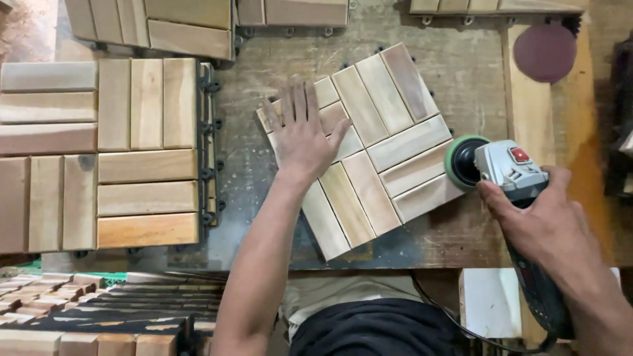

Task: Sanding the surface of interlocking wooden floor tiles using a handheld power sander

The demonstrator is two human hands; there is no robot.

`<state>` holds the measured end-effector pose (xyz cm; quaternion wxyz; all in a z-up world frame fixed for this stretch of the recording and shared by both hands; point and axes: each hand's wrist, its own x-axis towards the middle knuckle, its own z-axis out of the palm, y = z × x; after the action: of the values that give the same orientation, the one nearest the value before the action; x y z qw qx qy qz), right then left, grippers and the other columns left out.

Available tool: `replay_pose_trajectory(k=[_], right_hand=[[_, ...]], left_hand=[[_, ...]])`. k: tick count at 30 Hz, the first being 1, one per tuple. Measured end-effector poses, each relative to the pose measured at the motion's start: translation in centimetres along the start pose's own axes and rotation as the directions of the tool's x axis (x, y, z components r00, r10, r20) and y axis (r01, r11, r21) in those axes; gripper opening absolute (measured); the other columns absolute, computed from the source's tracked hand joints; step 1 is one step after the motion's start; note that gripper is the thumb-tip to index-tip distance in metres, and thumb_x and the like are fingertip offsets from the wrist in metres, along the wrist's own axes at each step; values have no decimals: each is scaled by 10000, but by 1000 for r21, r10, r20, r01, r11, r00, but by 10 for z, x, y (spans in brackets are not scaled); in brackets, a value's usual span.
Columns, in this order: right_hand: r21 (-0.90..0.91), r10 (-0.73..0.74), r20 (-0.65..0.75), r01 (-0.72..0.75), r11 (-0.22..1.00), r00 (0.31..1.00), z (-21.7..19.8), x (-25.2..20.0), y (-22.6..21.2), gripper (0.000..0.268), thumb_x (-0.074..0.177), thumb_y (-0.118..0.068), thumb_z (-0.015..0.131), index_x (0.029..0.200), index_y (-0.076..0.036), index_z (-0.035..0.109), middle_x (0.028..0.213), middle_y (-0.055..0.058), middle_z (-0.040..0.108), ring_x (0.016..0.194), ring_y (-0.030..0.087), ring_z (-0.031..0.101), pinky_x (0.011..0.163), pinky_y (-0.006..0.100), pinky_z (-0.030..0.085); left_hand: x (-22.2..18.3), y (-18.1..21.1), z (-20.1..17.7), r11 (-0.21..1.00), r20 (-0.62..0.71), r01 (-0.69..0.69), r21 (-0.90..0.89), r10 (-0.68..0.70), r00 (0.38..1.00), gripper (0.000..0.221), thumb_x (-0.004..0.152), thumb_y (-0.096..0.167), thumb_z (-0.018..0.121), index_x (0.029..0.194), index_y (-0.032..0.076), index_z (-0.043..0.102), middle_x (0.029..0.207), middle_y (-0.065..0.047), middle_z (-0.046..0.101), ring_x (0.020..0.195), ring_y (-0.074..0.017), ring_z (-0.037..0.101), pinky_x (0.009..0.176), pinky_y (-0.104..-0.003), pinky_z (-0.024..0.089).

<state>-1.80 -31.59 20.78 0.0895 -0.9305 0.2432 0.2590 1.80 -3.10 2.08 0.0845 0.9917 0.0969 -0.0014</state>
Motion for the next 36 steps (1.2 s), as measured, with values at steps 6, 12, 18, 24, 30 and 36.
replay_pose_trajectory(k=[6,12,18,24,30,36], right_hand=[[-94,-87,100,96,991,991,7,-8,-12,925,862,-794,424,1456,-91,330,1230,383,664,1170,565,631,933,659,501],[-68,-176,146,188,980,974,26,-12,-27,904,824,-780,488,1419,-115,343,1215,412,633,1164,604,599,949,656,460],[-188,-268,167,298,936,949,33,-12,-38,978,833,-812,380,1508,-114,268,1101,356,707,1041,532,697,918,624,501],[-74,-309,161,323,943,937,37,-24,-64,916,816,-788,467,1490,-192,295,1215,331,657,1164,560,609,945,636,480],[-97,-270,135,284,954,953,21,-9,-90,864,903,-777,434,1400,-79,325,1217,349,651,1122,566,640,924,686,493],[-36,-263,44,264,964,964,8,10,-110,922,934,-754,441,1495,-44,262,1261,364,618,1152,561,606,935,654,472]], left_hand=[[2,11,-8,995,58,-103,3,102,993,947,1028,768,224,1660,112,-35,1719,-91,-128,1574,-274,-165,1248,-589,-141],[-5,5,1,956,-218,-176,-234,125,968,670,1093,501,323,1596,57,333,1689,-111,245,1585,-241,161,1305,-501,25],[-6,5,3,955,-260,-127,-269,55,964,675,1086,507,316,1570,40,369,1659,-141,326,1571,-269,225,1306,-485,95],[-8,5,2,951,-342,-77,-301,-32,939,672,1069,513,359,1518,23,457,1613,-163,412,1542,-293,305,1290,-515,137],[-5,3,2,938,-355,-27,-347,-104,929,672,1056,519,360,1483,19,500,1595,-164,435,1538,-306,303,1288,-511,140],[-2,2,4,955,-372,-49,-293,-67,926,613,1040,501,415,1415,46,584,1578,-179,451,1520,-338,325,1278,-548,137]])
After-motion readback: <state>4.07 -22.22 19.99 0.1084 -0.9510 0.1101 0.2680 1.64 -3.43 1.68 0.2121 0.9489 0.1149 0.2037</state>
